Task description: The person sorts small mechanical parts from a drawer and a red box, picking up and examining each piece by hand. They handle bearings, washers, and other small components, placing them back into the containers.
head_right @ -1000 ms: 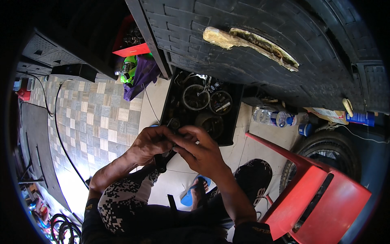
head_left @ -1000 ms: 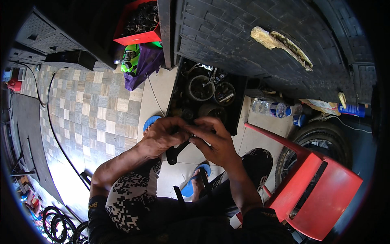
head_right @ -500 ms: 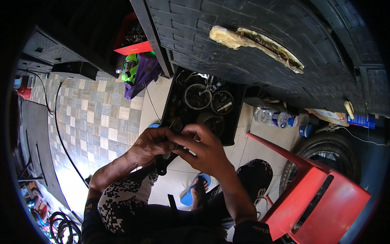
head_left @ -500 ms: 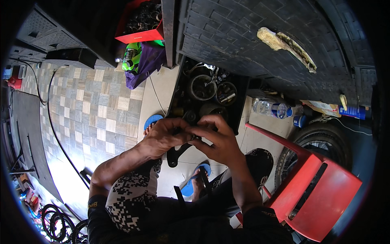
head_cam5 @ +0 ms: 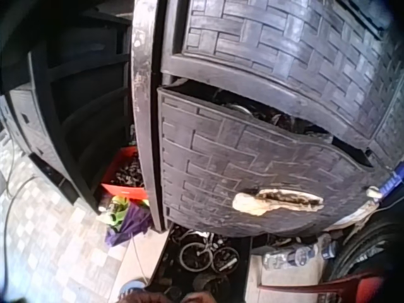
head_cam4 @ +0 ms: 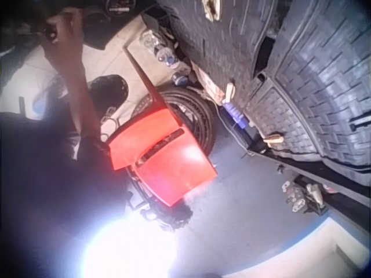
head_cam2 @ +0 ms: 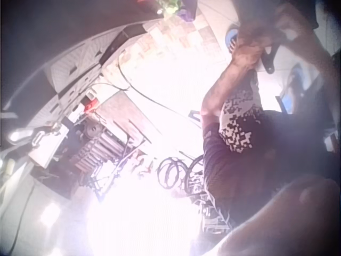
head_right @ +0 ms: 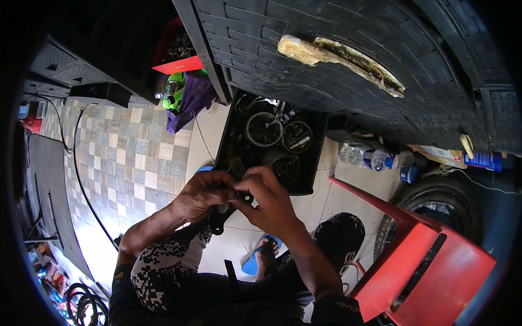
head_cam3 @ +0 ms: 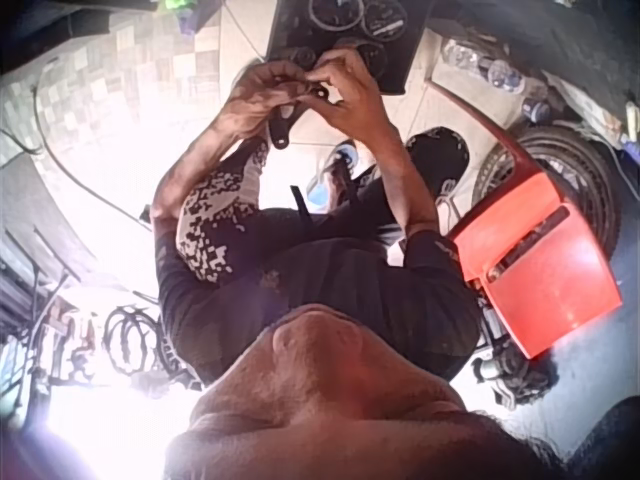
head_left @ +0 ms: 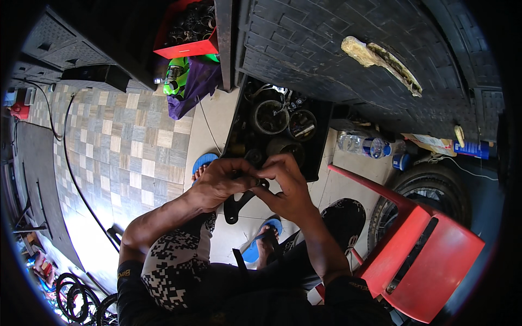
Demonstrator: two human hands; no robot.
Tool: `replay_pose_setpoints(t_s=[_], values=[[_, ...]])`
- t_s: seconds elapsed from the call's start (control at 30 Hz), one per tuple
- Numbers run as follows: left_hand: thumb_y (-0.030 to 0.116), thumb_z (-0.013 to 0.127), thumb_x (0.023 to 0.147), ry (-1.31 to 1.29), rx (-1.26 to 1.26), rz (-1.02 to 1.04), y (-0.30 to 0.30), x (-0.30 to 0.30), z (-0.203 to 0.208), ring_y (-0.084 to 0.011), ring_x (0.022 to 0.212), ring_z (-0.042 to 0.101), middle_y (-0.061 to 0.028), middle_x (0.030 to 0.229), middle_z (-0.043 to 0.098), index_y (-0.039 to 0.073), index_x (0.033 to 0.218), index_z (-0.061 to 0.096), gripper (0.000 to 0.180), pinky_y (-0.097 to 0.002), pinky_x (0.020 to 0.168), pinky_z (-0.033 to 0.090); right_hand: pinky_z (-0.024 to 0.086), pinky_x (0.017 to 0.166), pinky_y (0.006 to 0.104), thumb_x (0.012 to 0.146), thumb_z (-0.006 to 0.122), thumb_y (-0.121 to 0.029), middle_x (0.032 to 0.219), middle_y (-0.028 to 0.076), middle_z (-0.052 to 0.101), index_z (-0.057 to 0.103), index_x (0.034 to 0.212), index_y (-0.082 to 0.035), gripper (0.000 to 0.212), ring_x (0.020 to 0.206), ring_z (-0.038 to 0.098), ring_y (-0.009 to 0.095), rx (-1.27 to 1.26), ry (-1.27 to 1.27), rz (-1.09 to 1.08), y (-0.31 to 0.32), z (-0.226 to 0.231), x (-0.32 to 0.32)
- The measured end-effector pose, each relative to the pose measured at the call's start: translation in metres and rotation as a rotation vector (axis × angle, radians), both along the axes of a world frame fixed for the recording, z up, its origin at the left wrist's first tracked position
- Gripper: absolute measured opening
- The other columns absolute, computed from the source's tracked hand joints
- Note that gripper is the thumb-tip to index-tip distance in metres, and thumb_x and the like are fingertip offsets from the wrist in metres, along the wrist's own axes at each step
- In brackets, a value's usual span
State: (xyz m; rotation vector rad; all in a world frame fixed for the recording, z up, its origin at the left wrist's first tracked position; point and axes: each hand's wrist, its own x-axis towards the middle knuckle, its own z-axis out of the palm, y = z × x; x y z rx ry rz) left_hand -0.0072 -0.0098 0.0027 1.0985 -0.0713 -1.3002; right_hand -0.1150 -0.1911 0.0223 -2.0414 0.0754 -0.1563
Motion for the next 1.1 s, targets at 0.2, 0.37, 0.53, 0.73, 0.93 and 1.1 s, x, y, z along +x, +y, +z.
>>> replay_pose_setpoints(t_s=[0.2,0.37,0.53,0.73,0.93,1.1], values=[[0.008,0.072,0.092,-0.013,-0.027,-0.032,0.001,0.002,-0.005,-0.0088,0.089,0.062,-0.0041,0.096,0.069,0.000,0.107,0.070,0.017,-0.0251,0.082,0.050,0.057,0.077,0.0371,0.080,0.085,-0.011,0.116,0.011,0.057,0.069,0.114,-0.010,0.037,0.096,0.068,0.027,-0.092,0.037,0.162,-0.019,0.009,0.003],[0.006,0.071,0.092,0.003,0.006,-0.008,-0.004,0.001,0.002,-0.0084,0.090,0.062,-0.0036,0.096,0.069,0.000,0.107,0.069,0.016,-0.0250,0.083,0.050,0.057,0.077,0.0369,0.082,0.083,-0.013,0.117,0.010,0.057,0.069,0.115,-0.011,0.036,0.096,0.068,0.026,0.011,0.003,0.001,-0.005,0.003,0.005],[0.006,0.071,0.091,-0.004,0.025,-0.011,-0.003,0.003,0.002,-0.0084,0.089,0.062,-0.0036,0.096,0.069,0.000,0.105,0.070,0.016,-0.0244,0.083,0.050,0.058,0.078,0.0366,0.084,0.081,-0.012,0.117,0.010,0.057,0.070,0.117,-0.012,0.035,0.097,0.069,0.027,-0.024,0.024,0.066,-0.010,0.004,0.003],[0.006,0.073,0.091,0.021,0.004,-0.024,-0.001,0.002,-0.004,-0.0070,0.088,0.061,-0.0030,0.096,0.069,0.000,0.108,0.070,0.019,-0.0234,0.080,0.050,0.058,0.081,0.0363,0.085,0.081,-0.013,0.116,0.010,0.057,0.070,0.118,-0.012,0.034,0.097,0.069,0.026,-0.067,0.072,0.137,-0.019,0.010,0.003],[0.010,0.073,0.093,0.148,-0.105,0.100,0.002,0.003,0.000,-0.0104,0.085,0.062,-0.0060,0.099,0.070,-0.003,0.116,0.069,0.026,-0.0253,0.079,0.052,0.052,0.076,0.0292,0.080,0.085,-0.009,0.111,0.008,0.059,0.069,0.112,-0.011,0.036,0.090,0.063,0.016,0.073,0.026,-0.045,-0.009,0.006,0.003],[0.010,0.070,0.095,0.214,-0.174,0.141,0.006,0.003,-0.002,-0.0131,0.086,0.063,-0.0084,0.103,0.071,-0.005,0.119,0.069,0.029,-0.0272,0.080,0.053,0.050,0.072,0.0267,0.076,0.088,-0.007,0.106,0.007,0.060,0.068,0.110,-0.009,0.040,0.086,0.059,0.013,0.083,-0.032,-0.090,-0.007,0.004,0.001]])
